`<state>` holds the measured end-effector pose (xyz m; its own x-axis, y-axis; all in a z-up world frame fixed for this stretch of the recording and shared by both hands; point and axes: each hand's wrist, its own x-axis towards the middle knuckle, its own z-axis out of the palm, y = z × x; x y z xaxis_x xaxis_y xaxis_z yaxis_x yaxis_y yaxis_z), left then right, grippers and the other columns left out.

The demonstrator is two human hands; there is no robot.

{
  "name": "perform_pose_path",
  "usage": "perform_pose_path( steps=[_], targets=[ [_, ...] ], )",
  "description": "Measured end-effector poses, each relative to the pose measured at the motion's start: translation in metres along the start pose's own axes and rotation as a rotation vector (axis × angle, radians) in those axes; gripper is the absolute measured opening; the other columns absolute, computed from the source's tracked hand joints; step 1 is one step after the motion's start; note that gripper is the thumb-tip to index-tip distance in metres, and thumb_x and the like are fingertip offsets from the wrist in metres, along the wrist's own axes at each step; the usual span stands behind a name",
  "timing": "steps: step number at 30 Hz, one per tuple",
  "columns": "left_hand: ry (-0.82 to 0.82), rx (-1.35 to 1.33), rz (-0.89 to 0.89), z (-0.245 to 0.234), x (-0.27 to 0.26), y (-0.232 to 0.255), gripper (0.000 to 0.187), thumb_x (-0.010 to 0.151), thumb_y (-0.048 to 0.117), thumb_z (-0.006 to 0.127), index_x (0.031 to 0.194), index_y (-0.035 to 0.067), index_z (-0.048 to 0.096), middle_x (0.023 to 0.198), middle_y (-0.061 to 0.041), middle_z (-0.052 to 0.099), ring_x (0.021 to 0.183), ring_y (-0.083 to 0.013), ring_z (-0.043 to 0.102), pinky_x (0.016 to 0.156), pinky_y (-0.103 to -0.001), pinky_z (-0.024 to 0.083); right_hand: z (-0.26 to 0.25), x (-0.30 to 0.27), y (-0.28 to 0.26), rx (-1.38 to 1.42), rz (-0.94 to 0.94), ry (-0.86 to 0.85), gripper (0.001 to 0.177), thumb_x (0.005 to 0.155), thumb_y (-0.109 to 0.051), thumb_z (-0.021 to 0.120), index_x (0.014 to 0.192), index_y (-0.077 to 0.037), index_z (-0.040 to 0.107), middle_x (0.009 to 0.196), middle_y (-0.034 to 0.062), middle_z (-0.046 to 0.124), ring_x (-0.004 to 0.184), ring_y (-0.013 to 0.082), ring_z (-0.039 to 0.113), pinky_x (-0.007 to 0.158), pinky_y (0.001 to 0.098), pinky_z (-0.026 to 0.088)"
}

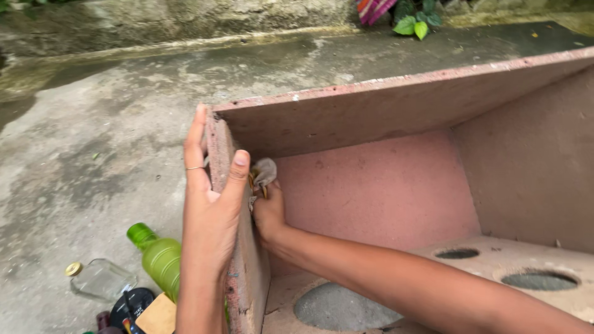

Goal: The person cleans the interior of a wooden box using a cloth, reaching inside to wipe the corners and surfaces.

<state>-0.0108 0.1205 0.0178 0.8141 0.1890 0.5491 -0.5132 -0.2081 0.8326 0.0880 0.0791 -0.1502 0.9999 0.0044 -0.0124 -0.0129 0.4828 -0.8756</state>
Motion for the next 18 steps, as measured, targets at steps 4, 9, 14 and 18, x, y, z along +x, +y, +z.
perform_pose_path(
  steps=[4,9,14,18],
  targets=[
    [-0.01,0.031,0.02,-0.002,-0.001,0.003,0.076,0.105,0.04,0.061,0.166,0.011,0.025,0.173,-0.015,0.031,0.159,-0.0297,0.034,0.128,-0.041,0.026,-0.016,0.017,0.032,-0.362,-0.027,0.112,0.04,0.09,0.01,0.049,0.128,-0.001,0.053,0.127,0.0131,0.059,0.116,0.0246,0.06,0.1,0.0351,0.05],
    [0.041,0.131,-0.115,-0.002,-0.005,0.009,0.091,0.095,0.05,0.065,0.163,0.01,0.021,0.156,-0.02,0.043,0.143,-0.0322,0.047,0.117,-0.043,0.037,-0.019,-0.006,0.026,0.03,0.332,0.058,0.047,0.088,0.01,0.038,0.129,-0.005,0.056,0.116,0.012,0.07,0.104,0.0249,0.068,0.09,0.0392,0.058],
    [0.159,0.483,-0.128,-0.002,-0.048,0.02,0.079,0.093,0.044,0.069,0.152,0.005,0.035,0.151,-0.027,0.046,0.136,-0.0379,0.052,0.108,-0.045,0.042,-0.021,-0.01,0.021,0.013,0.344,0.036,0.038,0.094,0.004,0.044,0.128,-0.005,0.058,0.116,0.0123,0.07,0.103,0.0251,0.067,0.088,0.041,0.057],
    [0.161,0.452,-0.37,0.003,-0.082,0.026,0.07,0.094,0.046,0.062,0.15,0.01,0.042,0.127,-0.026,0.067,0.117,-0.0374,0.067,0.096,-0.044,0.05,-0.008,-0.016,0.012,-0.039,0.214,0.059,0.052,0.083,0.013,0.044,0.127,-0.008,0.06,0.116,0.0096,0.07,0.105,0.0241,0.067,0.092,0.0379,0.056]
  ],
)
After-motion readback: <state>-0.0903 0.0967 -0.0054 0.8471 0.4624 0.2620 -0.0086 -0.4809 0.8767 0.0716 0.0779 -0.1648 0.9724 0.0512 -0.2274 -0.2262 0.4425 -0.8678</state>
